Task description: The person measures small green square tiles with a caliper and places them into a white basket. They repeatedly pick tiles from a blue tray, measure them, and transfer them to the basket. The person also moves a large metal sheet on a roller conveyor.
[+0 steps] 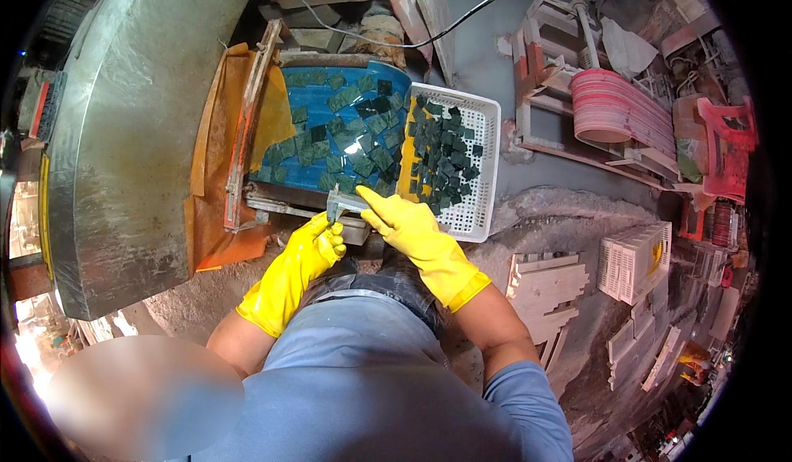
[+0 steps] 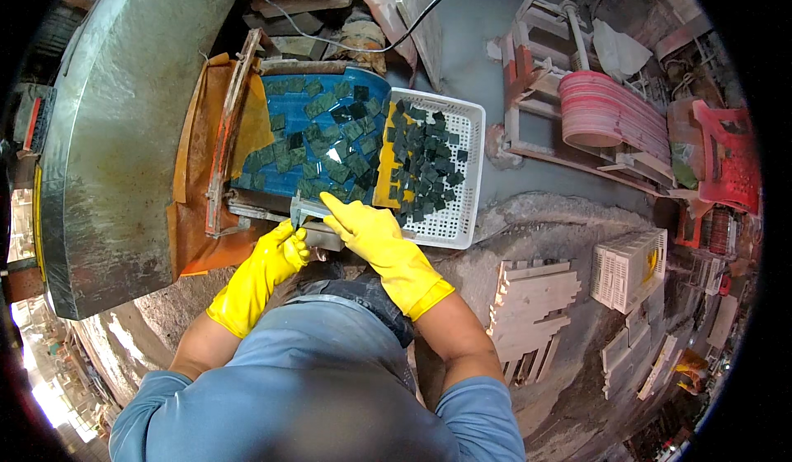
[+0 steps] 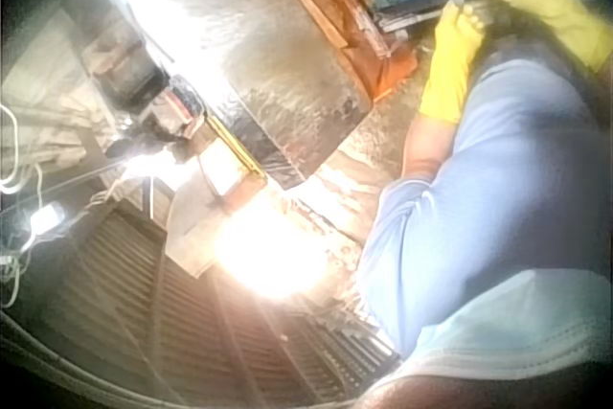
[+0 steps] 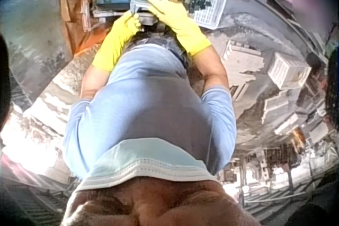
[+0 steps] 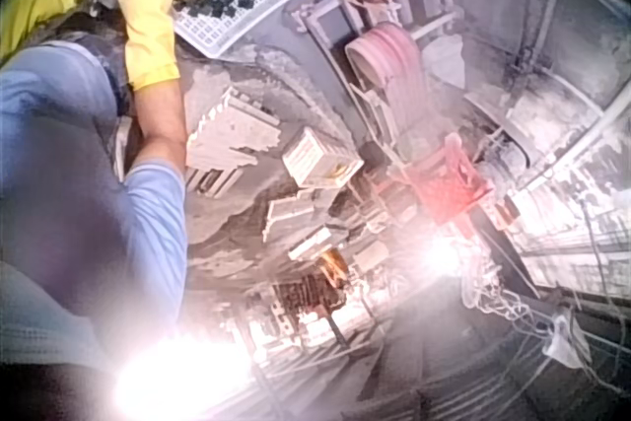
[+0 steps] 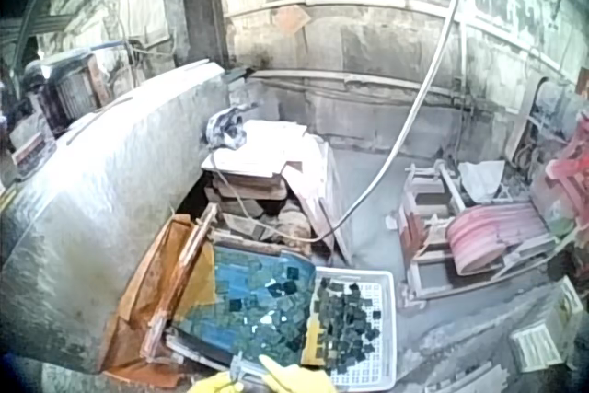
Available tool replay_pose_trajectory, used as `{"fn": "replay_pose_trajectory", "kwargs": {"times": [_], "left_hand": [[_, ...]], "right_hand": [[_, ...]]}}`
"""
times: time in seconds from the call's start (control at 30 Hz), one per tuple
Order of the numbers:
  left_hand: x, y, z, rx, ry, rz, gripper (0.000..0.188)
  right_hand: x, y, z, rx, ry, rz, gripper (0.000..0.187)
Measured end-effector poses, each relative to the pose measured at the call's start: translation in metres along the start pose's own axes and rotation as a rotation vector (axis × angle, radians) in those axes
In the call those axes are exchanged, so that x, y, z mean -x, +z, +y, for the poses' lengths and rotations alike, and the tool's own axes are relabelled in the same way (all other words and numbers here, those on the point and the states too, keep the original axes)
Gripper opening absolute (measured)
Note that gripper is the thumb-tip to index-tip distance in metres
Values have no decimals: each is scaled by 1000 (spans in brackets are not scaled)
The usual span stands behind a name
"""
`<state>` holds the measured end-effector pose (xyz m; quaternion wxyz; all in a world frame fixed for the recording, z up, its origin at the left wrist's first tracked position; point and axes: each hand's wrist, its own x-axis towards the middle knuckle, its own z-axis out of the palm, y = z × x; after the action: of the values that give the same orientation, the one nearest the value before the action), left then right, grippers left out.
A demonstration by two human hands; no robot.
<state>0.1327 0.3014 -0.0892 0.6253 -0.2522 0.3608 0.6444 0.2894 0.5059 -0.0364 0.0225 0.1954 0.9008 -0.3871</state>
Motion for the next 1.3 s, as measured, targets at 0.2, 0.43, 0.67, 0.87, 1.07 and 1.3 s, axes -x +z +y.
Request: {"fn": "replay_pose_trajectory", "kwargs": {"times": [0.2,0.43,0.67,0.87,1.07,1.3], "left_hand": [[-10,-7,8,61,-2,41,27],[-76,-55,34,-398,15,269,32],[-124,-41,59,-381,217,318,36],[-116,-121,45,-561,211,406,43],[-32,-304,-34,-995,444,480,35],[74,-407,-111,-1912,418,827,31]], "right_hand": [[16,8,-7,-793,250,-47,54],[73,32,29,-985,704,254,46],[183,42,71,-844,967,256,42],[196,29,81,-740,1024,266,40],[114,18,73,-872,755,119,29],[-42,-16,-22,-829,180,-51,32]]}}
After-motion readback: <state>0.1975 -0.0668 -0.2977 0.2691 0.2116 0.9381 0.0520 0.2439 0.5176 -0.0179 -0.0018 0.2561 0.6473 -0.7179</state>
